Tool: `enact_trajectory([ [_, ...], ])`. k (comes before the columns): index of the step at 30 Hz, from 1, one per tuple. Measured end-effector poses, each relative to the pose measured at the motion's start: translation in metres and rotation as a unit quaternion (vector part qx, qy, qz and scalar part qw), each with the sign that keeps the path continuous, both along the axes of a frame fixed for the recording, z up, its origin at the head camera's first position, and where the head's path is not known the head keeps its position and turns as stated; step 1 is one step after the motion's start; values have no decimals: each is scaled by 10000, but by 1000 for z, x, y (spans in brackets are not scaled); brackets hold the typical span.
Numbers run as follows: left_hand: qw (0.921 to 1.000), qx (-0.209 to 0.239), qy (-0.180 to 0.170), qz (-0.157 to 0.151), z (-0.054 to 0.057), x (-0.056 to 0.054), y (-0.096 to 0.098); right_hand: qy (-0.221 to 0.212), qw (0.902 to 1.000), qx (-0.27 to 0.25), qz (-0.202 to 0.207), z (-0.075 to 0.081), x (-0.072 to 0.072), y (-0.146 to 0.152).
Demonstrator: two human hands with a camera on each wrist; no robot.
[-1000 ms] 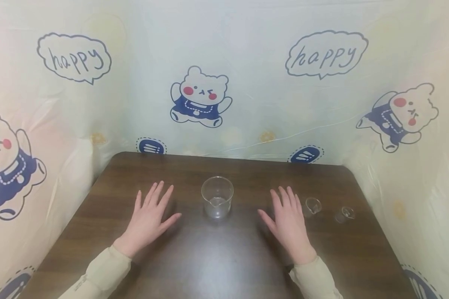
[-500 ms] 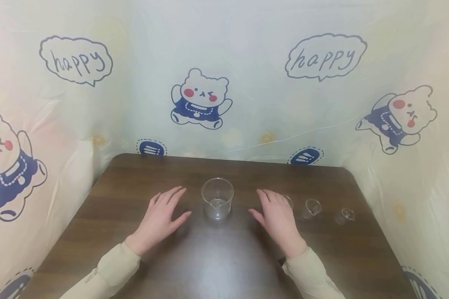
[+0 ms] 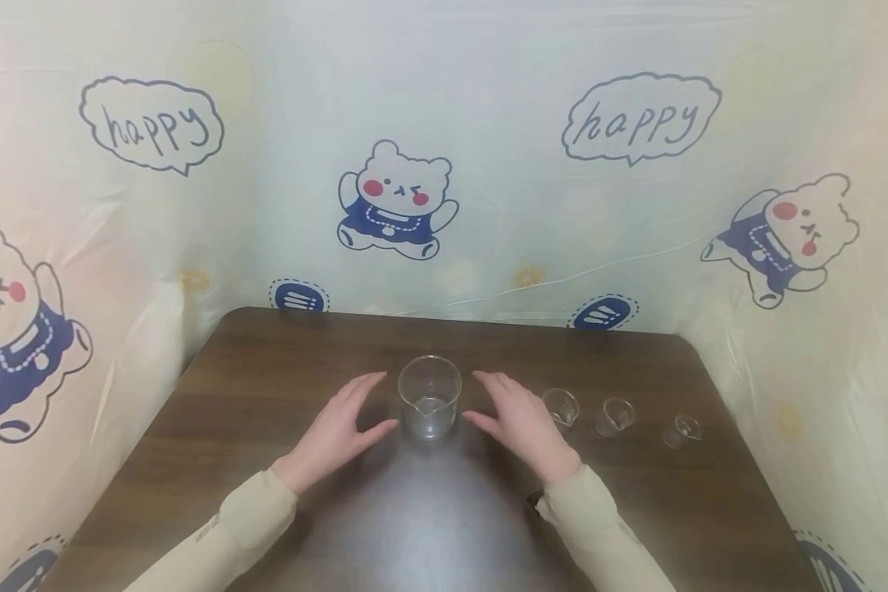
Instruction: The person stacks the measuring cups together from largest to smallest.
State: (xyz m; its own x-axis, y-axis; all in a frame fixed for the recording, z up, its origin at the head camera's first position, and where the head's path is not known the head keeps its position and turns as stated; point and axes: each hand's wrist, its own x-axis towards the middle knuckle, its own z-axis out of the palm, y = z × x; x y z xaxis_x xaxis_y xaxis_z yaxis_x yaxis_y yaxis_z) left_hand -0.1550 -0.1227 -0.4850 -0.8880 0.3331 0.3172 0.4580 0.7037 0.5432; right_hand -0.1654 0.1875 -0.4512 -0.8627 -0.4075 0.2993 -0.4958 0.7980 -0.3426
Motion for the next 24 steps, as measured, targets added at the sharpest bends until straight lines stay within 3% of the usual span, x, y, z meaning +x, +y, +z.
enact_trajectory([
  [9, 9951, 484, -853, -125, -8, -14, 4, -599, 9977, -196, 237, -3, -14, -11],
  [16, 9907, 806, -1056, -280, -10, -23, 12, -1222, 9895, -654, 400, -9, -21, -14],
  [24, 9837, 1110, -1282, -602, -12, -32, 20, -1378, 9842, -886, 668, -13, -25, -16],
])
